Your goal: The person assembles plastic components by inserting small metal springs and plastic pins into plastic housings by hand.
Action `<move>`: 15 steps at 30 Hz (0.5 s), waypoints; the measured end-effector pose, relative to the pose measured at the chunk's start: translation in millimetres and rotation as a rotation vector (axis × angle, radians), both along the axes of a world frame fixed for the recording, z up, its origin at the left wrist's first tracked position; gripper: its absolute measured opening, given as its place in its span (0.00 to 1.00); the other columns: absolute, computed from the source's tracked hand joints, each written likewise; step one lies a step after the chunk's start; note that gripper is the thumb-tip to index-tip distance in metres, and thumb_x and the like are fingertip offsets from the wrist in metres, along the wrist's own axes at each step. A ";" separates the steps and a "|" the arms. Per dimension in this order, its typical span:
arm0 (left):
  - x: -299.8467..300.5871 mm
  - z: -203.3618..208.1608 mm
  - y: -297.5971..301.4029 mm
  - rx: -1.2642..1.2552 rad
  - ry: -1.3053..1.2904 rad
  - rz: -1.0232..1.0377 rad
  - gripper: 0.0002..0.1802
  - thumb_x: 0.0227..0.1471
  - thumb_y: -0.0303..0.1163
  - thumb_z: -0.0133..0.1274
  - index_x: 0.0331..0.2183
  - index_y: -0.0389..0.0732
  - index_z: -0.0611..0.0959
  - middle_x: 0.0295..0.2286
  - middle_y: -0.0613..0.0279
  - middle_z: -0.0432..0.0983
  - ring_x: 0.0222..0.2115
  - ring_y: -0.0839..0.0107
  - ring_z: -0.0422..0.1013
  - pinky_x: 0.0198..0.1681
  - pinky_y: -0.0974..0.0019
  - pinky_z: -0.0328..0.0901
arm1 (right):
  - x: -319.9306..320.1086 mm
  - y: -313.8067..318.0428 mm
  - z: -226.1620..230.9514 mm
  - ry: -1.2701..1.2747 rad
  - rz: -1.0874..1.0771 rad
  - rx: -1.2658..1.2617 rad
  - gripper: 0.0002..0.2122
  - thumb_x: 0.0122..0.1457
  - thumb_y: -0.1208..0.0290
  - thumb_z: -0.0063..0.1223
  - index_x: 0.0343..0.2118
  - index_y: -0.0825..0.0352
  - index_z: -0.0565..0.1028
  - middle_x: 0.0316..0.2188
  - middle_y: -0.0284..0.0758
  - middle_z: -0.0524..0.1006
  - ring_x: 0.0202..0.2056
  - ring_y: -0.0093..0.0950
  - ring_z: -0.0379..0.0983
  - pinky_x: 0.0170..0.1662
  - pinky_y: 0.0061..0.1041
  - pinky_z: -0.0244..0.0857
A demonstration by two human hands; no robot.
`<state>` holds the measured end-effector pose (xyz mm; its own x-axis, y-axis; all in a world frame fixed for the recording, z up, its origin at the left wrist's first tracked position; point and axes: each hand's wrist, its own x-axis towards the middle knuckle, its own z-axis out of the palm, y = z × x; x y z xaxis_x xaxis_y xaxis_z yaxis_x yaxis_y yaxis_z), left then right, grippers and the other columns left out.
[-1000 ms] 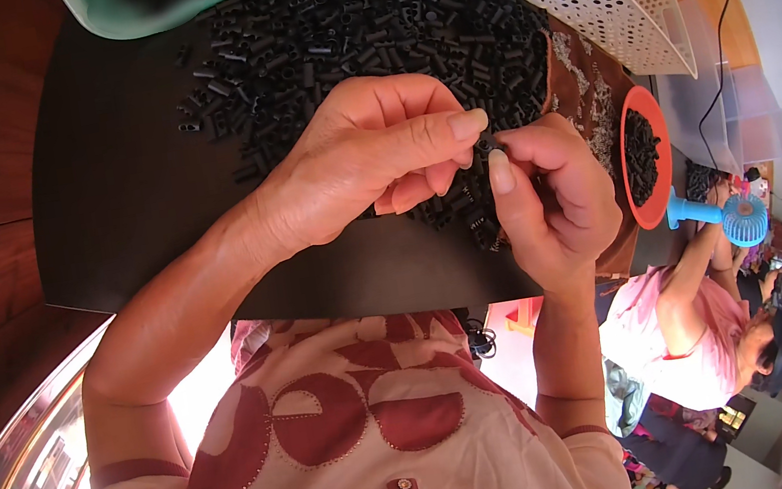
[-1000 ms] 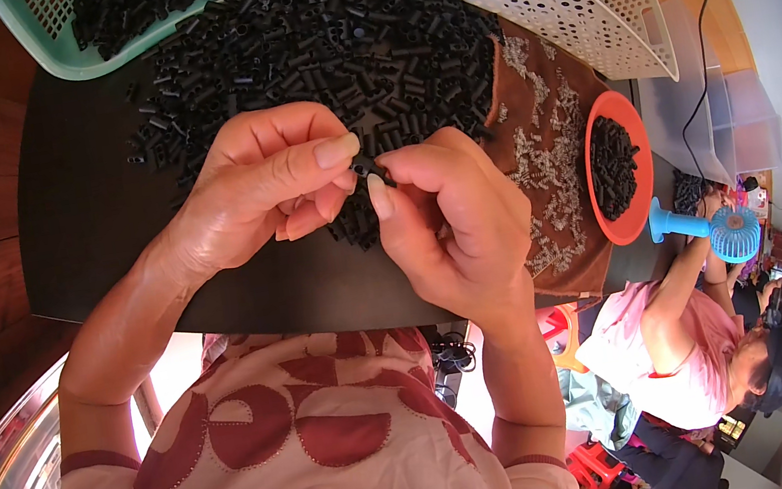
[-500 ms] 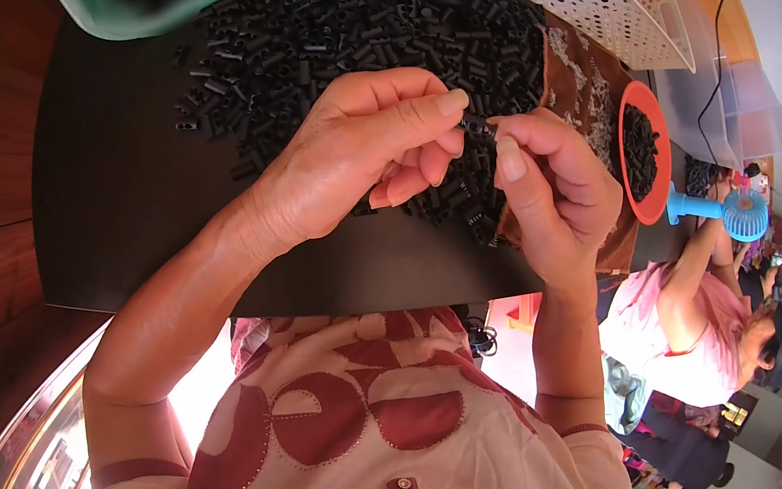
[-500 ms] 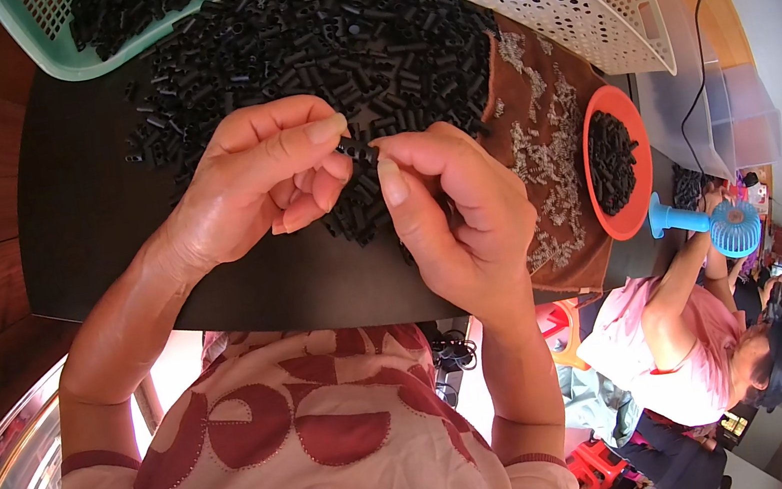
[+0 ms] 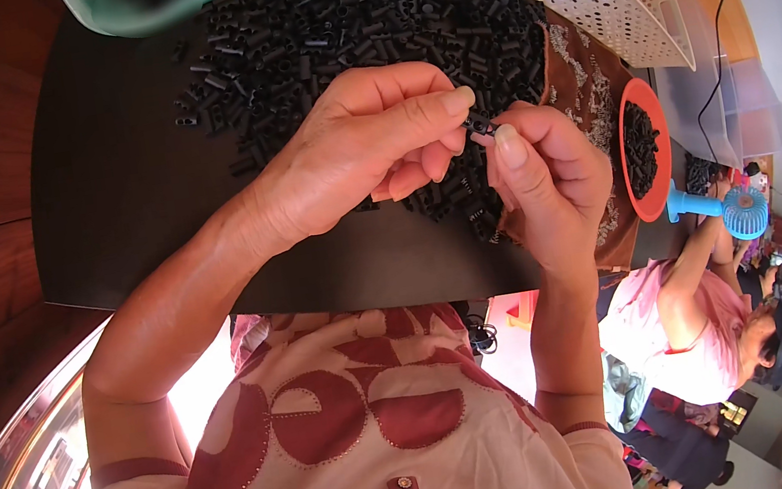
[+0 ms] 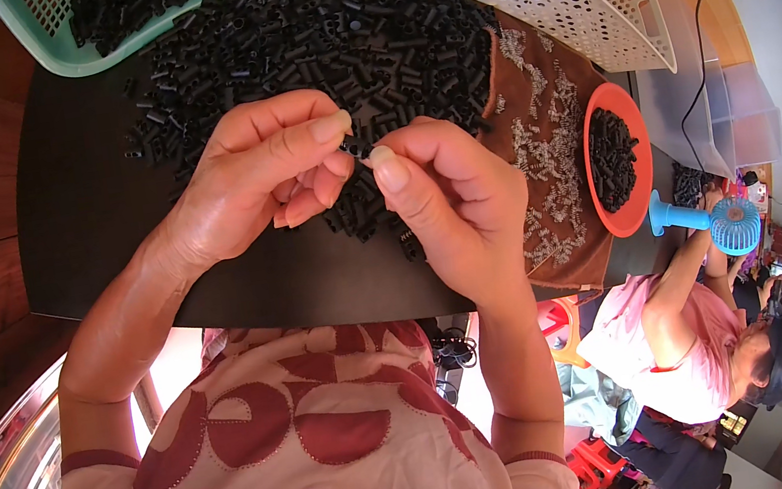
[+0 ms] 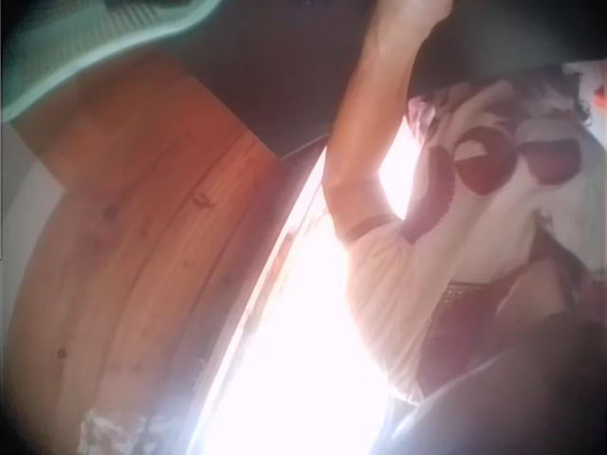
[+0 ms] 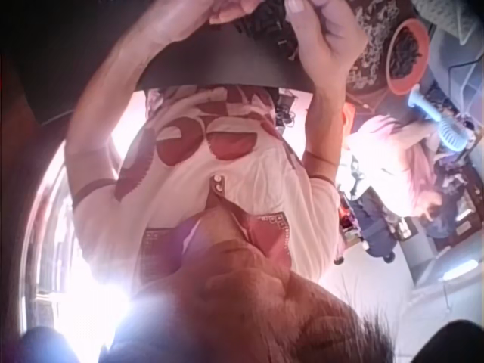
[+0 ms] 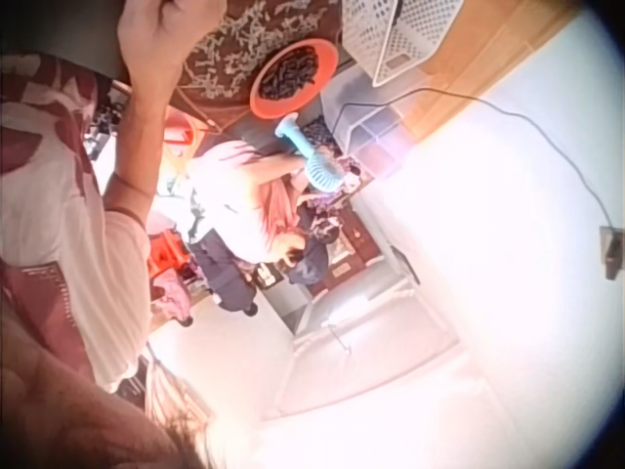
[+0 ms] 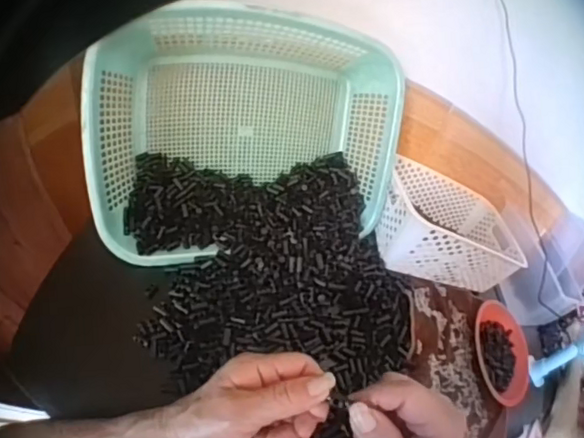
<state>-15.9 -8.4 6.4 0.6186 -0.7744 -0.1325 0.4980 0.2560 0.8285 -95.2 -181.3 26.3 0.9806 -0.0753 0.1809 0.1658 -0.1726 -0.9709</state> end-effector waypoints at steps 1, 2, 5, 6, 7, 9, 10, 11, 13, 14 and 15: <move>0.4 1.7 0.6 0.018 -0.024 -0.010 0.15 0.58 0.40 0.47 0.26 0.39 0.75 0.19 0.69 0.69 0.15 0.84 0.58 0.15 0.78 0.50 | -0.2 -0.3 0.7 0.000 0.000 0.000 0.06 0.58 0.73 0.53 0.31 0.71 0.74 0.20 0.26 0.69 0.20 0.13 0.59 0.23 0.12 0.52; 0.4 2.5 0.9 0.037 -0.048 -0.019 0.15 0.58 0.40 0.47 0.26 0.39 0.75 0.19 0.69 0.68 0.16 0.85 0.58 0.16 0.79 0.50 | -0.6 -0.6 2.1 0.067 0.018 0.091 0.07 0.59 0.71 0.53 0.31 0.71 0.74 0.19 0.25 0.69 0.20 0.12 0.59 0.23 0.12 0.53; -2.4 1.1 -0.9 0.022 -0.103 0.006 0.15 0.59 0.41 0.46 0.27 0.40 0.75 0.19 0.69 0.68 0.17 0.85 0.57 0.17 0.79 0.51 | 1.1 -1.0 -0.2 0.147 0.055 0.199 0.09 0.61 0.68 0.51 0.31 0.70 0.73 0.18 0.25 0.68 0.18 0.12 0.58 0.22 0.12 0.53; -3.1 1.7 -1.7 0.021 -0.104 0.006 0.15 0.59 0.41 0.46 0.27 0.40 0.75 0.19 0.69 0.68 0.17 0.85 0.57 0.17 0.79 0.51 | 1.5 -1.8 -1.0 0.158 0.068 0.213 0.10 0.61 0.67 0.51 0.31 0.70 0.73 0.17 0.26 0.68 0.18 0.11 0.58 0.21 0.12 0.53; -3.8 2.3 -2.5 0.020 -0.114 0.013 0.16 0.59 0.41 0.45 0.27 0.39 0.74 0.20 0.69 0.68 0.17 0.85 0.57 0.17 0.79 0.51 | 1.1 -1.0 -1.4 0.157 0.068 0.212 0.10 0.61 0.67 0.51 0.31 0.70 0.73 0.17 0.26 0.68 0.18 0.11 0.58 0.21 0.12 0.53; -5.6 1.1 -4.8 0.019 -0.126 0.020 0.16 0.60 0.41 0.45 0.27 0.39 0.74 0.20 0.70 0.67 0.17 0.85 0.57 0.18 0.79 0.51 | 0.8 2.9 -3.6 0.164 0.069 0.262 0.10 0.61 0.67 0.50 0.30 0.70 0.74 0.16 0.25 0.67 0.17 0.11 0.57 0.20 0.13 0.51; -7.0 -1.9 -6.7 0.020 -0.136 0.048 0.16 0.60 0.41 0.45 0.27 0.39 0.74 0.20 0.71 0.66 0.17 0.85 0.56 0.18 0.80 0.50 | 0.5 3.6 -5.1 0.163 0.069 0.262 0.10 0.61 0.67 0.50 0.30 0.70 0.74 0.16 0.25 0.67 0.17 0.11 0.57 0.20 0.13 0.51; -8.1 -3.9 -7.6 0.021 -0.146 0.076 0.16 0.60 0.41 0.44 0.27 0.39 0.74 0.19 0.71 0.65 0.18 0.86 0.56 0.18 0.80 0.50 | 0.0 4.1 -6.7 0.188 0.095 0.262 0.11 0.61 0.66 0.50 0.30 0.70 0.74 0.16 0.26 0.67 0.17 0.12 0.57 0.19 0.13 0.51; -8.6 -2.6 -5.9 0.028 -0.143 0.075 0.16 0.60 0.40 0.44 0.26 0.40 0.73 0.19 0.72 0.63 0.18 0.86 0.55 0.18 0.80 0.49 | -0.7 6.9 -11.1 0.215 0.124 0.266 0.11 0.61 0.66 0.50 0.29 0.70 0.74 0.16 0.26 0.67 0.16 0.12 0.58 0.19 0.13 0.51; -8.9 -2.0 -4.7 0.034 -0.139 0.073 0.15 0.60 0.39 0.44 0.26 0.40 0.72 0.18 0.73 0.62 0.18 0.86 0.55 0.18 0.80 0.49 | -1.4 9.2 -14.8 0.195 0.122 0.284 0.11 0.61 0.66 0.50 0.29 0.70 0.74 0.16 0.26 0.68 0.16 0.12 0.58 0.18 0.13 0.51; -8.6 -1.4 -4.7 0.033 -0.138 0.074 0.15 0.60 0.39 0.44 0.26 0.40 0.72 0.18 0.73 0.62 0.18 0.86 0.55 0.18 0.80 0.49 | -1.0 10.8 -16.8 0.174 0.121 0.299 0.12 0.62 0.66 0.49 0.28 0.71 0.74 0.16 0.26 0.68 0.16 0.12 0.58 0.18 0.13 0.51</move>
<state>-24.5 -13.1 5.0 0.6880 -0.7226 -0.0673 0.3597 0.2590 0.8964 -96.1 -170.5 9.5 0.9998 0.0187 -0.0019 -0.0044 0.1343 -0.9909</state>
